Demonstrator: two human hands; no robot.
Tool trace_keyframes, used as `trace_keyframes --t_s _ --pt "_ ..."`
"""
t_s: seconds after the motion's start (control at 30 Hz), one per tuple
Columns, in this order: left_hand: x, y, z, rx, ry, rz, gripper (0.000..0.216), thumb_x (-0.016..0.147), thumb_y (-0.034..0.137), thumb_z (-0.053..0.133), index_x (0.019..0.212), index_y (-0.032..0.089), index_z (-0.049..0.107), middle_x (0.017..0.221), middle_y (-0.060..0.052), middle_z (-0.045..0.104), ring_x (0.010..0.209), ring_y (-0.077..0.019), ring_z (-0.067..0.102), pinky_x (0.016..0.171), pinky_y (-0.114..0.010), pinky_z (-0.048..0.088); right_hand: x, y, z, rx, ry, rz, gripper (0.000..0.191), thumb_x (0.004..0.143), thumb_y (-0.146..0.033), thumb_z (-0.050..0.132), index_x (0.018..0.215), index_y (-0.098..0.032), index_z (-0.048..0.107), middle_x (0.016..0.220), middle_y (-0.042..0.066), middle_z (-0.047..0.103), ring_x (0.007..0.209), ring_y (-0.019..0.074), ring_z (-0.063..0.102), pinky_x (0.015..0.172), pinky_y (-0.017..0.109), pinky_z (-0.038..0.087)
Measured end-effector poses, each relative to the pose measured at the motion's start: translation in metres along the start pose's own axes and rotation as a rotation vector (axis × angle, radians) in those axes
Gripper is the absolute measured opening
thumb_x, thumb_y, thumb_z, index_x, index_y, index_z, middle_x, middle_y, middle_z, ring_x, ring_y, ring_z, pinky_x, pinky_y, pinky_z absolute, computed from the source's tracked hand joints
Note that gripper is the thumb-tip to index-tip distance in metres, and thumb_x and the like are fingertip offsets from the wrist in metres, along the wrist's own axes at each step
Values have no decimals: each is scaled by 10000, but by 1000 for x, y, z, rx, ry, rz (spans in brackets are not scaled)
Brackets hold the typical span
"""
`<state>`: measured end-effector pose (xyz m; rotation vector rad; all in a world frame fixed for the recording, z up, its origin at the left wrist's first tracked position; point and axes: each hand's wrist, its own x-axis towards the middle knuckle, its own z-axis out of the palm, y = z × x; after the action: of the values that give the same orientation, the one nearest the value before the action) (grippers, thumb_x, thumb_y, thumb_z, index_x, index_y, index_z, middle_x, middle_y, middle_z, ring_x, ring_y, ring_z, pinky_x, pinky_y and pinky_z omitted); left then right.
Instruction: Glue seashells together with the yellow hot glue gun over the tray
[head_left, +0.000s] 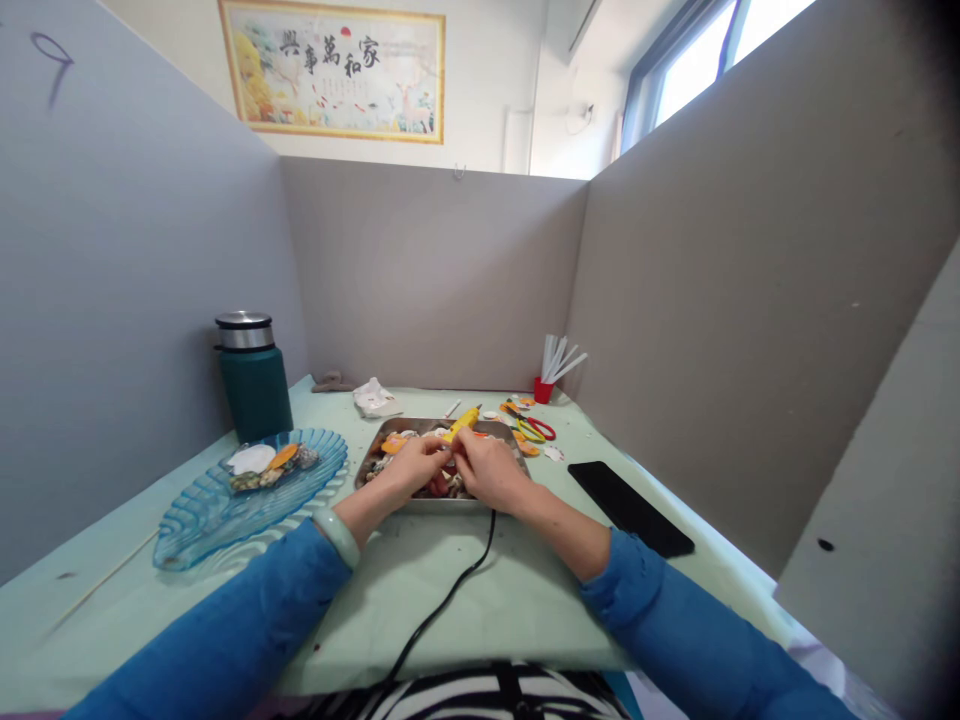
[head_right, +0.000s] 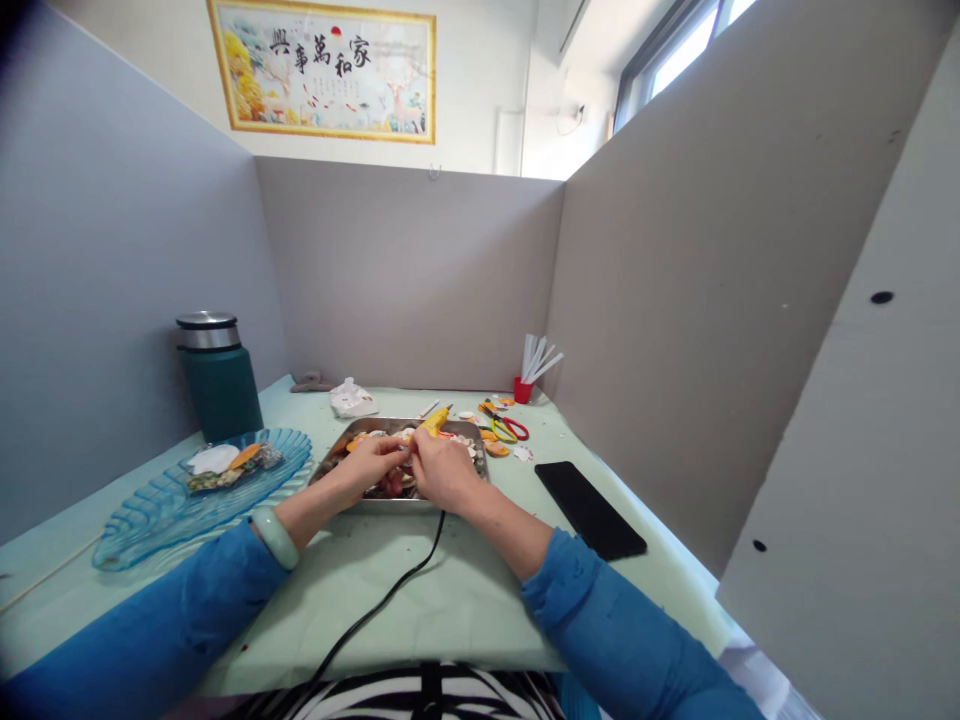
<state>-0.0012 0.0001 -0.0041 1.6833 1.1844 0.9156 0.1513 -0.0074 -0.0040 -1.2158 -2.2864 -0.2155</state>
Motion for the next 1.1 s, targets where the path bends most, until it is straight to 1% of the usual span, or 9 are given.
trace_keyframes --t_s 0.13,0.37,0.7,1.1 --pt "1 -1 0 -2 -4 2 190 766 341 494 735 156 528 426 19 543 396 -120 524 442 -214 410 0 0 0 1 -2 -1 123 876 -216 399 951 -181 491 807 38 648 699 154 576 589 240 279" --pt "2 -4 0 6 5 -6 168 749 328 510 728 163 537 428 24 542 400 -122 530 441 -211 407 0 0 0 2 -8 -1 120 875 -218 406 951 -181 492 800 37 650 698 157 585 585 240 286" --pt "2 -3 0 19 19 5 224 748 387 521 724 164 529 424 27 532 393 -115 521 442 -209 411 0 -1 -1 -10 -15 10 123 875 -215 407 957 -181 492 807 37 653 702 156 587 585 245 280" --pt "1 -2 0 38 10 13 194 758 351 494 716 163 520 435 20 540 408 -119 532 444 -210 412 0 -2 -1 -9 -20 19 130 880 -222 410 963 -179 500 826 37 657 725 161 595 595 244 289"
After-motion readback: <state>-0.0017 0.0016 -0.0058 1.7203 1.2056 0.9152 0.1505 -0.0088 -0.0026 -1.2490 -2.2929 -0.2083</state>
